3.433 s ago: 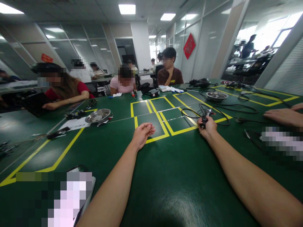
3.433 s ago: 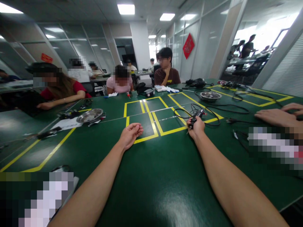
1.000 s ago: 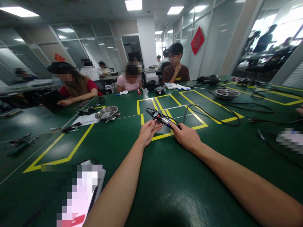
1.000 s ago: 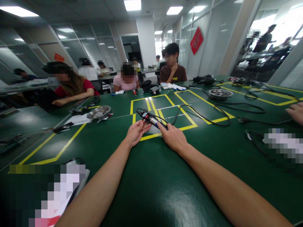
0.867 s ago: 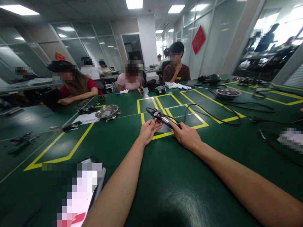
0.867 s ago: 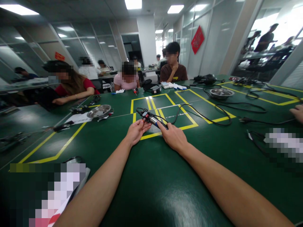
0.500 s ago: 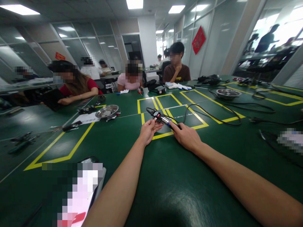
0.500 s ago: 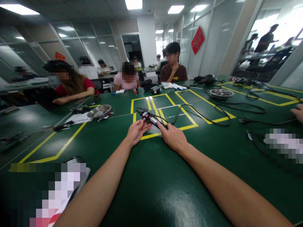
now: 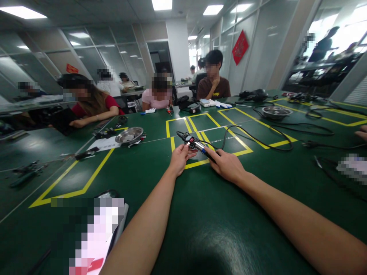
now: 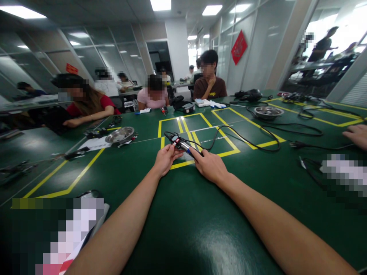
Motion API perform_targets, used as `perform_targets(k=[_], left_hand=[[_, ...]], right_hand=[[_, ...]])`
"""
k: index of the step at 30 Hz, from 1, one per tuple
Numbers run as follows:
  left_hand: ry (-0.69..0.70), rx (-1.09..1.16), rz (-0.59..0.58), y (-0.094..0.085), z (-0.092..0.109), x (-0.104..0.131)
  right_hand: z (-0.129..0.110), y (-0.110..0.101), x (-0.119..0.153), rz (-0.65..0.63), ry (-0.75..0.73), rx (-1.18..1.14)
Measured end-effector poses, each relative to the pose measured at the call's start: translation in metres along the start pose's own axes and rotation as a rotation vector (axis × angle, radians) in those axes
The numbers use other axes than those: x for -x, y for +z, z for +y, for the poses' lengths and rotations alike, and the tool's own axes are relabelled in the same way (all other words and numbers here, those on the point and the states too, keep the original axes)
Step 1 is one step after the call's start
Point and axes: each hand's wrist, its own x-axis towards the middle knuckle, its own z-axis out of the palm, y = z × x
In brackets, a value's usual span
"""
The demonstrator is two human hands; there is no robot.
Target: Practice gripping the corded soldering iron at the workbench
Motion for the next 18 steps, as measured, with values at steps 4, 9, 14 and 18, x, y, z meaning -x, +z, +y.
perform_targets(k=[4,9,14,18], left_hand=[[0.01,-0.031,-0.01,-0.003,-0.004,-0.002],[0.024,-0.029,0.008,-0.005,-0.007,-0.005],[-0.01,-0.074,0.057,0.0,-0.005,-0.003],[-0.015,-0.106,0.035,0.003,-0.001,0.001]], right_hand=[[0.003,-0.003,0.002,0.013,0.017,-0.055],[0.004,0.0,0.002,0.059,0.01,-0.2],[0.008,-0.001,0.001,0.103,-0.002,-0.476],[0.016,0.004,-0.005,0.087,0.188,-0.883]])
